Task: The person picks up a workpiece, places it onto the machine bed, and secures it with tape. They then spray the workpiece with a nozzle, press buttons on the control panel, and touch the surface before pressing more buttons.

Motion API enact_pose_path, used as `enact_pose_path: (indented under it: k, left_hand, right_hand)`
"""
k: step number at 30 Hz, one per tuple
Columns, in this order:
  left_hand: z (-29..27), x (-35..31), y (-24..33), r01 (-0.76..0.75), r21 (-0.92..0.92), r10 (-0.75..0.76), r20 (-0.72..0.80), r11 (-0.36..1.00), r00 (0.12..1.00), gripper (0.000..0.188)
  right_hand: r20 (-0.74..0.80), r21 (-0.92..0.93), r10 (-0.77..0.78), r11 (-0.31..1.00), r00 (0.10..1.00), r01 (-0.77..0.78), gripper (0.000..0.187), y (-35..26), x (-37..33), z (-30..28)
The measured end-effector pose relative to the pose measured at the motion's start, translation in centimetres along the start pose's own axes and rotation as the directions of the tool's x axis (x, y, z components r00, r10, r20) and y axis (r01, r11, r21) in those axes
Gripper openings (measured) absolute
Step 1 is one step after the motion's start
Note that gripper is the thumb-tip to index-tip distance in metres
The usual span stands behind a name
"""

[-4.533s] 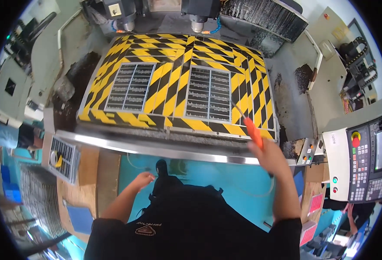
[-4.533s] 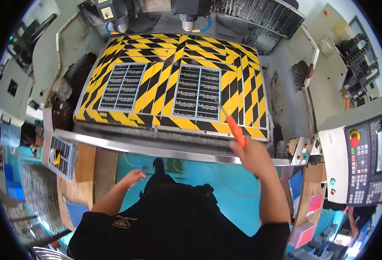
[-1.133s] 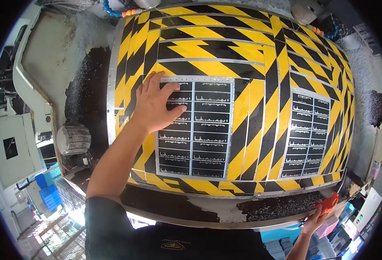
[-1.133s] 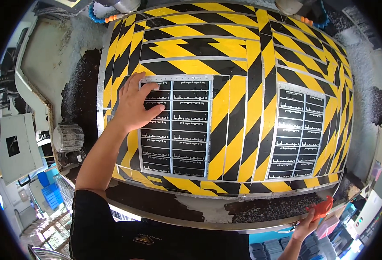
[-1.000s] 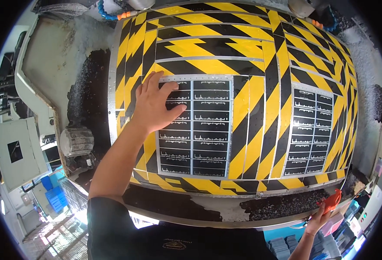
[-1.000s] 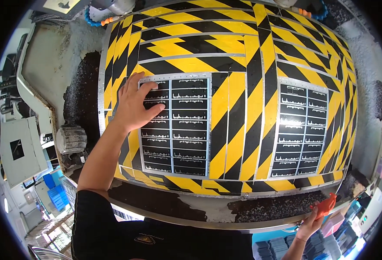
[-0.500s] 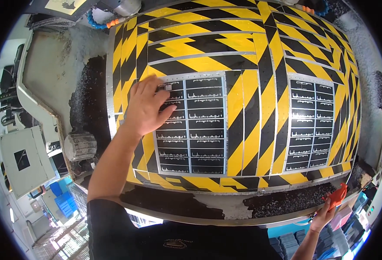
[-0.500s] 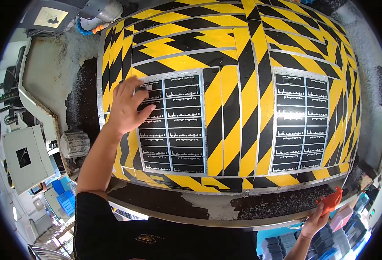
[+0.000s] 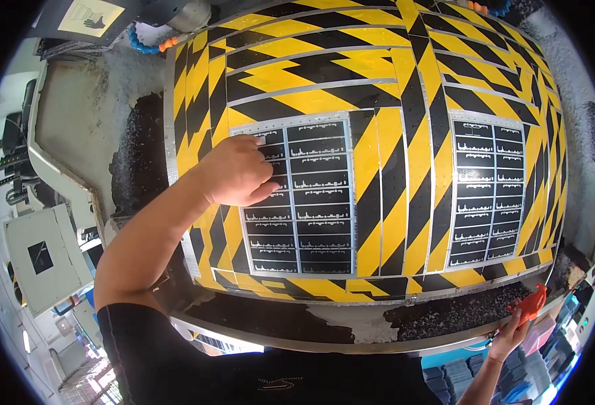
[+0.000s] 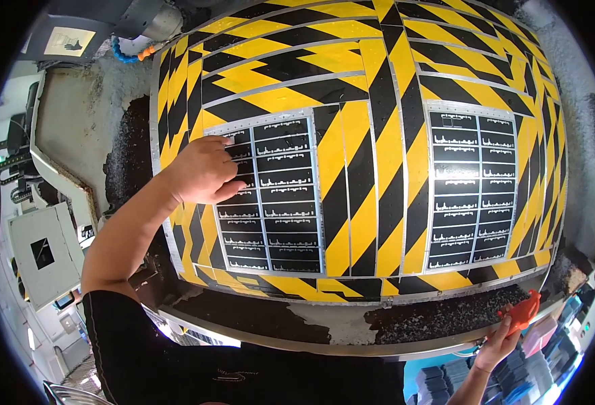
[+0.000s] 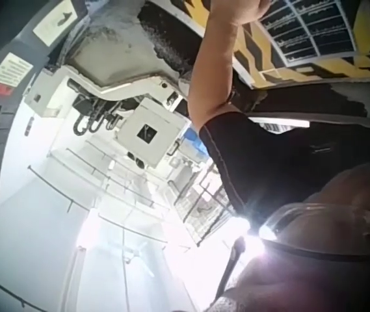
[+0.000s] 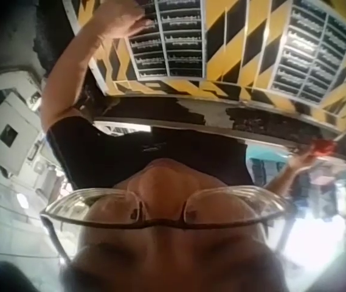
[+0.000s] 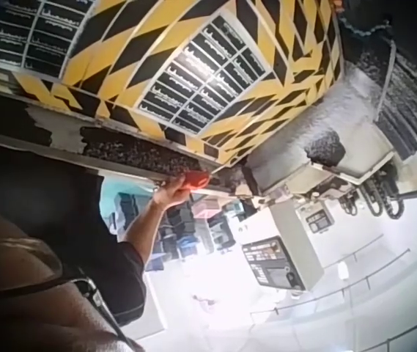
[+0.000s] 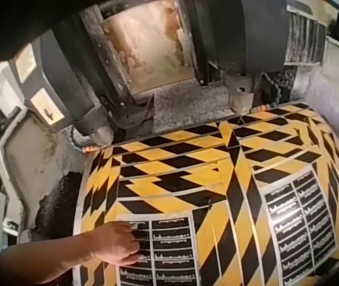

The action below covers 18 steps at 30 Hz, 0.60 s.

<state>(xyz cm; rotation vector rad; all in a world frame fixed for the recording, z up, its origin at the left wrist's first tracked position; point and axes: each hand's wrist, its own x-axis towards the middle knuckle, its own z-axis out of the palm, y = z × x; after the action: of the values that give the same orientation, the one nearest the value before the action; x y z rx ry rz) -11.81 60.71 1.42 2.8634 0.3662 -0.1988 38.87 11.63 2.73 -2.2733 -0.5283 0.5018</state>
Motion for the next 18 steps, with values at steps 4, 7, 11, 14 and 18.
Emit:
enact_pose_path:
  k: [4,7,11,14,18]
  left_hand:
    - [-0.4,1.2,2.1,0.261,-0.089,-0.257,0.06,0.961,0.965,0.029]
    - [-0.8,1.7,3.1,0.343,-0.14,-0.329,0.114,0.929,0.937,0.027]
    - [-0.4,1.7,3.0,0.381,-0.192,-0.367,0.103,0.905,0.924,0.026]
    - [0.1,1.7,3.0,0.347,-0.143,-0.339,0.079,0.927,0.938,0.026]
    - [0.2,1.7,2.9,0.319,-0.142,-0.315,0.049,0.937,0.948,0.025]
  right_hand:
    - [-0.009,0.005,-0.032,0.999,0.999,0.032,0.043,0.6,0.0,-0.1]
    - [-0.008,0.011,-0.034,0.999,0.999,0.034,0.043,0.3,0.0,0.2]
    - [-0.007,0.014,-0.033,0.999,0.999,0.033,0.043,0.8,0.1,0.0]
    - [-0.01,0.005,-0.034,0.999,0.999,0.034,0.043,0.7,0.0,0.0]
    - [-0.015,0.005,-0.042,0.999,0.999,0.042,0.043,0.7,0.0,0.1]
